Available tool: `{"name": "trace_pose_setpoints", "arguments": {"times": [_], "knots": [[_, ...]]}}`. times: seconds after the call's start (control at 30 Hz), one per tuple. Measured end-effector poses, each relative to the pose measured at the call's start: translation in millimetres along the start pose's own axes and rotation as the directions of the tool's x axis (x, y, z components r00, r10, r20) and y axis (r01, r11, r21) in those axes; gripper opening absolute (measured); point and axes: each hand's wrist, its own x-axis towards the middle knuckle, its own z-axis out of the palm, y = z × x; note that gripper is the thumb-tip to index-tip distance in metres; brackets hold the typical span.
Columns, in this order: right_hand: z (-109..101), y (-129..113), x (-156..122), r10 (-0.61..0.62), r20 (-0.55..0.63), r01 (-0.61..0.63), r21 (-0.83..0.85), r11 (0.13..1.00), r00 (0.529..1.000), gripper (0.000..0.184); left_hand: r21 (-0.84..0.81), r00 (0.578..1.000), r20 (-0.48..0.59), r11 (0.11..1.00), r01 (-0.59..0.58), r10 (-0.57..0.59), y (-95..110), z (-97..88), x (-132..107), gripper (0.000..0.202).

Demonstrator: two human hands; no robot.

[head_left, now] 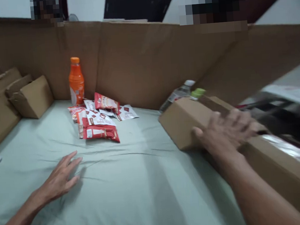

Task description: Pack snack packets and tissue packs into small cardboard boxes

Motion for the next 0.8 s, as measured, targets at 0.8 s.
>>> {"name": "trace_pose_setpoints", "arguments": {"times": [0.8], "knots": [[55, -152, -171, 0.037, 0.535, -0.18, 0.217, 0.959, 0.844, 0.051, -0.04, 0.874, -0.368, 0.944, 0.327, -0.318, -148, -165.3, 35, 0.059]]}}
